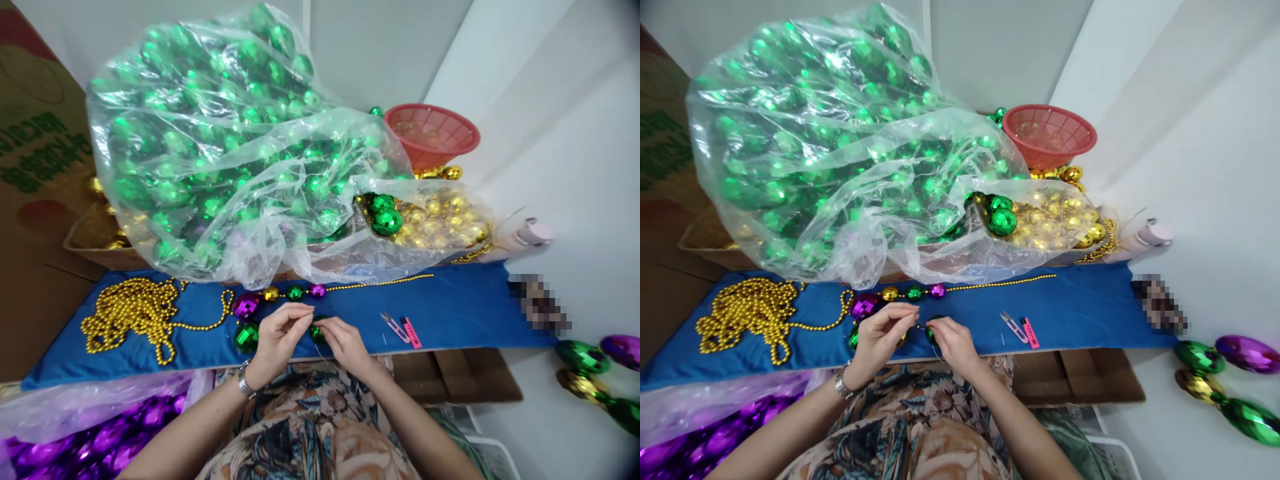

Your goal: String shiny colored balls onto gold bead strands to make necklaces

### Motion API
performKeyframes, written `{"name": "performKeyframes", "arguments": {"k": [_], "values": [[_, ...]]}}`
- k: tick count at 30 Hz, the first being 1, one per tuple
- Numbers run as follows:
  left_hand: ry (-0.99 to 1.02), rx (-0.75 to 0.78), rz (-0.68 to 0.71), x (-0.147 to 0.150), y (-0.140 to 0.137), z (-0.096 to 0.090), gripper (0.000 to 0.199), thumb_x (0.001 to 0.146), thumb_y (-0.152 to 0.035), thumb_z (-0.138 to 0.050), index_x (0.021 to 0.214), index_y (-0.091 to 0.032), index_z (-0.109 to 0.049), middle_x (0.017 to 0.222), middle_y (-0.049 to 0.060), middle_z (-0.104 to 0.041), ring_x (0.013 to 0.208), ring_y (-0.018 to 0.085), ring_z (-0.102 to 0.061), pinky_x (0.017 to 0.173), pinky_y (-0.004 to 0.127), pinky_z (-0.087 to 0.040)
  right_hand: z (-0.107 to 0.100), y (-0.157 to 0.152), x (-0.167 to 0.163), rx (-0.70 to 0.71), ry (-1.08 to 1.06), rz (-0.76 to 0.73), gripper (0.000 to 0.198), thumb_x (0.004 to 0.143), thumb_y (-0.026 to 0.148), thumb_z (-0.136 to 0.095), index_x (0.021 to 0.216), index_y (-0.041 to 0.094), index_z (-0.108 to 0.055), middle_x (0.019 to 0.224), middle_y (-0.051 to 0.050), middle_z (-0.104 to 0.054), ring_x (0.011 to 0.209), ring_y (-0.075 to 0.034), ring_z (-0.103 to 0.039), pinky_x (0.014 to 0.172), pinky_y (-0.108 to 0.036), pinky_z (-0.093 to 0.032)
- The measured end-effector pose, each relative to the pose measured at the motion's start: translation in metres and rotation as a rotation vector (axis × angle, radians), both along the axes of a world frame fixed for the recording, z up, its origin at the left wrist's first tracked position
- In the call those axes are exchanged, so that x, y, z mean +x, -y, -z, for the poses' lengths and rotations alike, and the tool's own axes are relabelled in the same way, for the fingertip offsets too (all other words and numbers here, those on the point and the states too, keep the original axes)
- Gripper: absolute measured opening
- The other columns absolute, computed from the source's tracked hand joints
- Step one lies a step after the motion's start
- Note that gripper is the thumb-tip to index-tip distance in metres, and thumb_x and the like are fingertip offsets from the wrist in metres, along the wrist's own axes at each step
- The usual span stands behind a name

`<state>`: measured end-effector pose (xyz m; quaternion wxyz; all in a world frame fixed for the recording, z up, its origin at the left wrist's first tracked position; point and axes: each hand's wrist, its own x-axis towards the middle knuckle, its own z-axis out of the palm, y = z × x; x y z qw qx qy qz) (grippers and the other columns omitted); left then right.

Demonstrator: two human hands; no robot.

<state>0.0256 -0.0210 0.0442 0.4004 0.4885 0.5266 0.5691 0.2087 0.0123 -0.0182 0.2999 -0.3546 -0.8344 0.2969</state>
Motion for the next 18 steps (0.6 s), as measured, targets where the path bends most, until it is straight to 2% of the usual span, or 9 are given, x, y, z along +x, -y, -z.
{"name": "performKeyframes", "arguments": {"k": [2,6,8,11,14,16,18], "values": [[0.001,0.015,-0.009,0.005,0.002,0.001,0.008,0.081,-0.025,-0.068,0.082,-0.021,-0.075,0.093,0.008,-0.072,0.085,0.022,-0.067,0.077,0.034,-0.055,0.001,0.001,-0.001,-0.010,0.007,-0.002,0.026,0.099,0.022,-0.038,0.102,0.018,-0.064,0.090,-0.007,-0.068,0.083,-0.017,-0.065,0.077,-0.028,-0.053],[0.110,0.007,-0.084,0.010,0.003,0.007,0.009,0.081,-0.028,-0.068,0.082,-0.020,-0.073,0.094,0.007,-0.070,0.075,0.019,-0.067,0.067,0.031,-0.057,0.006,0.003,0.002,-0.062,0.015,-0.087,0.024,0.100,0.025,-0.040,0.102,0.019,-0.063,0.092,-0.006,-0.068,0.084,-0.016,-0.065,0.077,-0.027,-0.052],[0.163,0.011,-0.113,0.010,0.002,0.009,0.011,0.083,-0.029,-0.066,0.082,-0.020,-0.071,0.097,0.007,-0.068,0.073,0.018,-0.067,0.063,0.030,-0.056,0.005,0.003,0.006,-0.060,-0.011,-0.102,0.026,0.100,0.026,-0.038,0.100,0.018,-0.063,0.086,-0.006,-0.069,0.079,-0.016,-0.065,0.073,-0.027,-0.052],[0.132,0.020,-0.097,0.009,0.004,0.017,0.020,0.086,-0.031,-0.061,0.103,-0.022,-0.069,0.111,0.009,-0.065,0.084,0.020,-0.067,0.073,0.033,-0.057,-0.002,0.001,0.012,-0.089,-0.080,-0.011,0.028,0.100,0.026,-0.037,0.101,0.018,-0.064,0.085,-0.006,-0.068,0.072,-0.015,-0.065,0.067,-0.025,-0.052],[-0.175,0.068,0.126,0.012,0.007,0.040,0.047,0.085,-0.031,-0.061,0.131,-0.023,-0.054,0.128,0.013,-0.057,0.113,0.026,-0.058,0.096,0.041,-0.049,-0.018,0.003,0.014,-0.193,-0.156,0.055,0.026,0.100,0.028,-0.039,0.104,0.019,-0.063,0.083,-0.004,-0.067,0.066,-0.013,-0.063,0.062,-0.023,-0.051],[-0.470,0.140,0.313,0.017,0.006,0.059,0.059,0.083,-0.034,-0.062,0.138,-0.018,-0.046,0.137,0.017,-0.050,0.128,0.030,-0.046,0.106,0.048,-0.039,-0.031,0.006,0.012,-0.216,-0.186,0.036,0.025,0.100,0.029,-0.040,0.102,0.019,-0.063,0.076,-0.002,-0.065,0.063,-0.012,-0.062,0.062,-0.022,-0.050],[-0.714,0.180,0.425,0.025,0.001,0.078,0.066,0.082,-0.039,-0.062,0.140,-0.016,-0.043,0.141,0.019,-0.046,0.134,0.034,-0.036,0.109,0.055,-0.032,-0.044,0.012,0.010,-0.216,-0.211,-0.009,0.025,0.099,0.030,-0.041,0.099,0.019,-0.063,0.071,-0.001,-0.063,0.063,-0.013,-0.061,0.062,-0.023,-0.049]]}}
